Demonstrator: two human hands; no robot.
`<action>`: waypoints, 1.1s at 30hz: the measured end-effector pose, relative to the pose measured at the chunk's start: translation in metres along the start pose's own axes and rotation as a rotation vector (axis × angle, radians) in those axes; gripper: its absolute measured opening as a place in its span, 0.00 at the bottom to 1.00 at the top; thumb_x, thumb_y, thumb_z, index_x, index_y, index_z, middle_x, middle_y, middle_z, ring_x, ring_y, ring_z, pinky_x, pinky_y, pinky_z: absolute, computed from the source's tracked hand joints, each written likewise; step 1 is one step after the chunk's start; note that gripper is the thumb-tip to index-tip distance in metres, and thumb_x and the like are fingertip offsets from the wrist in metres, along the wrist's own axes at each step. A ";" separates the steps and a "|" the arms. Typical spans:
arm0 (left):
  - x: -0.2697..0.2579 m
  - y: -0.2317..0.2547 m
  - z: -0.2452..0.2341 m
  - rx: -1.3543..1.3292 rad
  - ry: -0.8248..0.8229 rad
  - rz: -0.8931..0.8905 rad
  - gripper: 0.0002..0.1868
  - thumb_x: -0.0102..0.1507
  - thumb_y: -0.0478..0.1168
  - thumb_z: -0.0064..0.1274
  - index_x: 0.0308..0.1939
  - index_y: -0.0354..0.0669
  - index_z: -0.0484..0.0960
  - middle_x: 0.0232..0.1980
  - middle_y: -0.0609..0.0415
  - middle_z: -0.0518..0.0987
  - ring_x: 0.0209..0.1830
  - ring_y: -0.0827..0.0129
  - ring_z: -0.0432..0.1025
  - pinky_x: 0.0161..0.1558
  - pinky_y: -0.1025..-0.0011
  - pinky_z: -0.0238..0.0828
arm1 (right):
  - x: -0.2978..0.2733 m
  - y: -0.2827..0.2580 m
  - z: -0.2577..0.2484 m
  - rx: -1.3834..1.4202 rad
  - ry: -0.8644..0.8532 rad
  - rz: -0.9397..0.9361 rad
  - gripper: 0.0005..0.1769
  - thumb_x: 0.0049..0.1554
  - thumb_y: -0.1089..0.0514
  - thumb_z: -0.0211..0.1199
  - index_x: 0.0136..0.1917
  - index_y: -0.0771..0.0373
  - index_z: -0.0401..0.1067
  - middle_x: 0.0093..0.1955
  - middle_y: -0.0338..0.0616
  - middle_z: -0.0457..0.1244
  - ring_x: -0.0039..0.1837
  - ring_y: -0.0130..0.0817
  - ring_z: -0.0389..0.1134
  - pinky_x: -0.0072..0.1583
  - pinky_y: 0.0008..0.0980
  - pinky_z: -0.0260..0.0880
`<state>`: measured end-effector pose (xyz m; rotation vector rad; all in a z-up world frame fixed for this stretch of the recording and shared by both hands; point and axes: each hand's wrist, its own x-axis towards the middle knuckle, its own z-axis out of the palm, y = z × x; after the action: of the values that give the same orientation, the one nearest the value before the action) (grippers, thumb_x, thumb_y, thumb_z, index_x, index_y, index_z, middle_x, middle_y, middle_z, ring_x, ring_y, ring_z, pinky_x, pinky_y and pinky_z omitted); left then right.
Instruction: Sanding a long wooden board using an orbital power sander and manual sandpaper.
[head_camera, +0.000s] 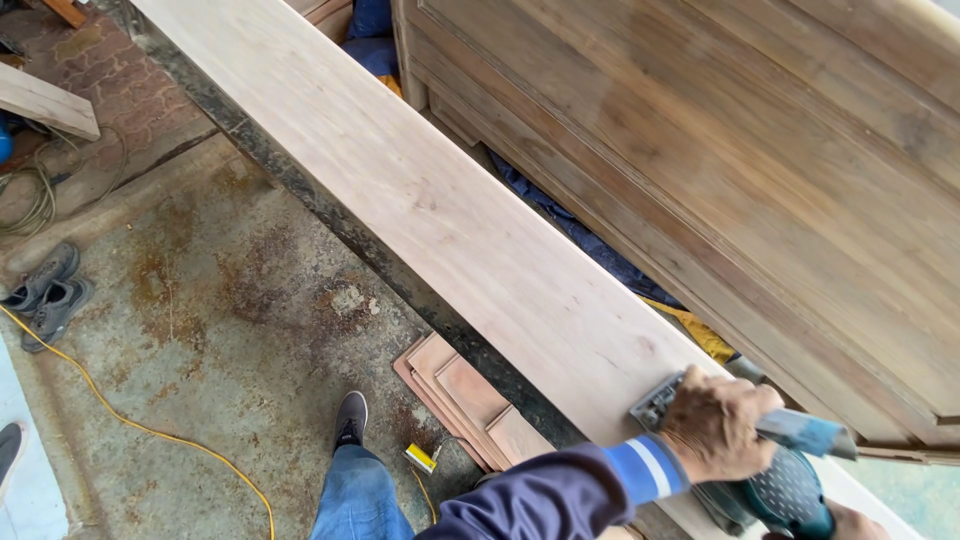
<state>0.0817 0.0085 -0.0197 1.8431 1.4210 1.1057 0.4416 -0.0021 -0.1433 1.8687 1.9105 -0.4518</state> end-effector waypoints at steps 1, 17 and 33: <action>0.006 -0.012 -0.014 -0.012 -0.012 -0.019 0.11 0.57 0.43 0.52 0.42 0.48 0.78 0.29 0.52 0.79 0.32 0.61 0.76 0.47 0.55 0.63 | -0.002 -0.037 -0.028 0.102 -0.001 -0.038 0.33 0.32 0.39 0.81 0.51 0.48 0.81 0.45 0.41 0.73 0.49 0.36 0.77 0.60 0.39 0.74; 0.071 -0.190 -0.280 0.029 0.148 -0.050 0.11 0.54 0.40 0.54 0.40 0.49 0.78 0.35 0.50 0.81 0.38 0.53 0.77 0.50 0.52 0.60 | 0.011 -0.454 -0.232 0.252 -0.081 -0.013 0.26 0.38 0.45 0.82 0.46 0.60 0.82 0.39 0.51 0.74 0.45 0.46 0.77 0.54 0.44 0.77; 0.106 -0.398 -0.574 0.021 0.206 0.050 0.18 0.56 0.34 0.52 0.49 0.43 0.82 0.40 0.39 0.82 0.39 0.42 0.78 0.41 0.52 0.76 | 0.076 -0.804 -0.294 0.332 0.052 -0.192 0.20 0.38 0.49 0.79 0.44 0.57 0.81 0.41 0.52 0.71 0.43 0.50 0.74 0.49 0.46 0.76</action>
<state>-0.6004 0.1921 -0.0271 1.8315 1.5124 1.3432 -0.3825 0.1817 0.0180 1.9153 2.1678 -0.8333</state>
